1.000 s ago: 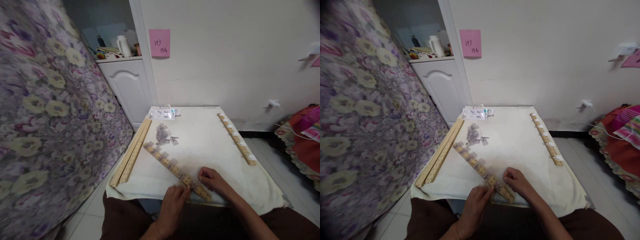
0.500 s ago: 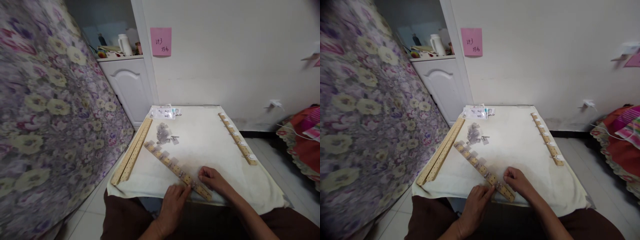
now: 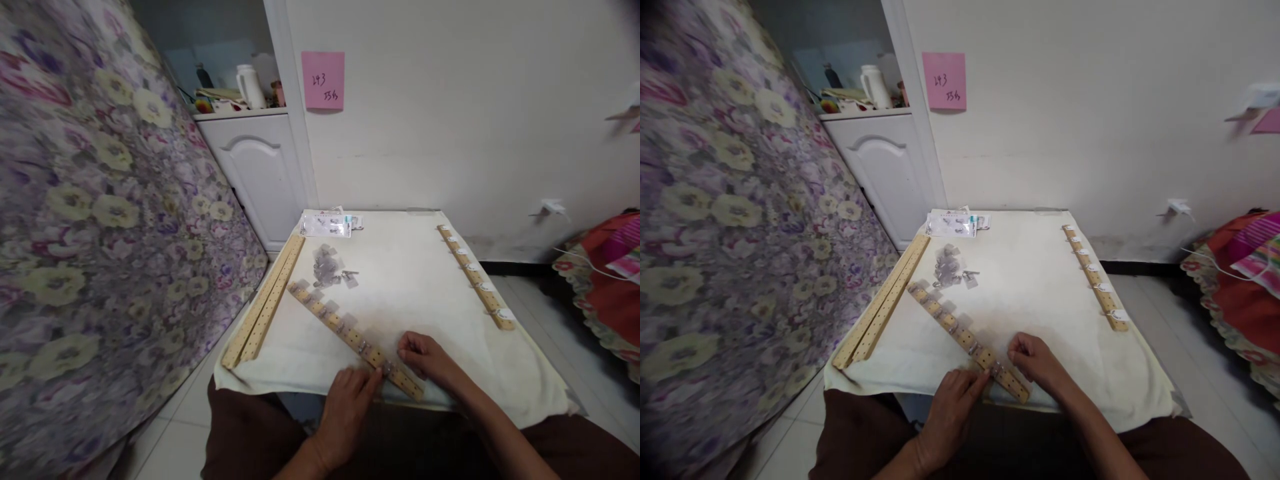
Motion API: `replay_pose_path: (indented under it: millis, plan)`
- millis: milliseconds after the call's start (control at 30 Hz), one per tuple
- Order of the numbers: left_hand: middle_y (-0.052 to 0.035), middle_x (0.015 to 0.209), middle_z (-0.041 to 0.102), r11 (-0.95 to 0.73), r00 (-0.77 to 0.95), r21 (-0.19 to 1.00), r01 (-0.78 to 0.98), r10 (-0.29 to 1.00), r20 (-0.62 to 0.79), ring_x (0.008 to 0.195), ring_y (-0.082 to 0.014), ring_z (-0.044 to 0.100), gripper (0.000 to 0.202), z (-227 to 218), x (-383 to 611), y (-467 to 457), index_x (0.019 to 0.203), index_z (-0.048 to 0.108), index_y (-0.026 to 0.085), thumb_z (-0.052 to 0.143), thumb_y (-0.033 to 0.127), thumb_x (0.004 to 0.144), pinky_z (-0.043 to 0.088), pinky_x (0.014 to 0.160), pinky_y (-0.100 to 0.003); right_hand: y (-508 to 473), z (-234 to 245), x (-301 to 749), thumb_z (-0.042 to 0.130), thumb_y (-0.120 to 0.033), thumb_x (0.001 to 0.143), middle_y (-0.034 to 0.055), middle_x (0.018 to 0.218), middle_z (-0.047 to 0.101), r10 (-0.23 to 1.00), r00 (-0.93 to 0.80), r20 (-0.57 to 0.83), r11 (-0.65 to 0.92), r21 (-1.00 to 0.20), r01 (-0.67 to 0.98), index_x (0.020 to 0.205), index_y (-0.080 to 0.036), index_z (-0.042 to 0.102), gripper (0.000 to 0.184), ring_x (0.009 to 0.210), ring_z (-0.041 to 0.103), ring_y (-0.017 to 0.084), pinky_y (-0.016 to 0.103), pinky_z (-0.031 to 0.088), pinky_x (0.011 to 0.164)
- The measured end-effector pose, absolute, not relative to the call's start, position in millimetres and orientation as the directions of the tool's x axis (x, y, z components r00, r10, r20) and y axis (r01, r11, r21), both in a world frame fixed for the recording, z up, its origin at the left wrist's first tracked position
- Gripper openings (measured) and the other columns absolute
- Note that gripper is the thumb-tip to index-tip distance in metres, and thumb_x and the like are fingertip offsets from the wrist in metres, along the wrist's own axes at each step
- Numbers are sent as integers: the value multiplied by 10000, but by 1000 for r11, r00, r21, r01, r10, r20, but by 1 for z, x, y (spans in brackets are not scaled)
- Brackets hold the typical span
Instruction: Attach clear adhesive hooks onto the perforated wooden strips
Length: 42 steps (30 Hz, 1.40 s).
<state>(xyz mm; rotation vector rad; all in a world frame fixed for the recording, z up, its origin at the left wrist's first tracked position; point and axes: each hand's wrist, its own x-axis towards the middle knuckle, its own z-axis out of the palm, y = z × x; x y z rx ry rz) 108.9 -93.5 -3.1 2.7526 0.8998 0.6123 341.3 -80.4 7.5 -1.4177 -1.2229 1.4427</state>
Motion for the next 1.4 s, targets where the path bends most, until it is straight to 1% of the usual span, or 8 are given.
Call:
replay_pose_path:
  millis: [300, 467, 567, 667, 833, 1000, 1100, 1400]
  plan:
    - [-60, 968, 590, -801, 725, 295, 521, 598, 342, 808, -193, 497, 464, -5, 109, -92, 1380, 347, 255, 365, 184, 922, 404, 705, -324, -81, 8, 341, 578, -330, 712, -95, 479, 395, 962, -86, -258, -247, -962, 118, 679, -195, 475, 173, 353, 307, 47, 193, 244, 351]
    - [-54, 941, 578, -791, 714, 284, 542, 612, 341, 804, -189, 492, 470, -5, 111, -93, 1358, 376, 258, 363, 132, 906, 407, 692, -315, -80, 6, 341, 580, -320, 703, -90, 494, 408, 961, -79, -266, -253, -957, 146, 674, -197, 478, 162, 361, 321, 50, 194, 255, 352]
    - [-53, 945, 579, -790, 719, 281, 545, 612, 329, 810, -195, 489, 443, -3, 111, -92, 1338, 399, 253, 372, 148, 909, 409, 703, -322, -80, 6, 340, 589, -320, 692, -83, 509, 417, 963, -54, -264, -252, -954, 166, 674, -198, 486, 160, 375, 326, 55, 197, 269, 356]
    - [-51, 941, 583, -789, 726, 283, 546, 613, 312, 803, -197, 486, 413, 0, 111, -92, 1327, 412, 253, 366, 183, 923, 404, 694, -320, -81, 7, 339, 583, -300, 701, -72, 524, 426, 970, -10, -241, -233, -947, 222, 680, -197, 500, 134, 409, 356, 65, 200, 281, 384]
    - [-49, 963, 587, -788, 727, 265, 556, 616, 304, 813, -195, 486, 386, 1, 112, -92, 1299, 439, 254, 356, 191, 927, 395, 692, -319, -85, 11, 337, 577, -260, 731, -36, 582, 507, 991, 26, -128, -128, -906, 403, 727, -192, 554, 71, 557, 453, 113, 239, 353, 538]
    - [-50, 960, 588, -788, 732, 263, 557, 616, 293, 817, -194, 497, 377, 0, 112, -91, 1290, 444, 254, 366, 193, 927, 398, 699, -318, -89, 14, 333, 624, -318, 719, -3, 708, 594, 993, 82, -80, -111, -855, 506, 866, -210, 583, 187, 621, 510, 149, 272, 379, 591]
    - [-56, 953, 587, -790, 729, 270, 551, 612, 305, 810, -199, 498, 380, 2, 112, -91, 1292, 446, 248, 351, 196, 928, 399, 693, -321, -90, 12, 332, 642, -345, 711, 3, 758, 605, 995, 75, -67, -97, -845, 527, 931, -220, 586, 258, 647, 531, 158, 281, 389, 612]
    - [-50, 979, 580, -764, 736, 287, 577, 639, 223, 838, -196, 492, 413, 5, 112, -91, 1335, 400, 262, 377, 204, 926, 393, 718, -317, -86, 11, 329, 675, -349, 674, -9, 722, 601, 990, 85, -110, -138, -818, 558, 909, -216, 604, 279, 658, 545, 158, 265, 379, 605]
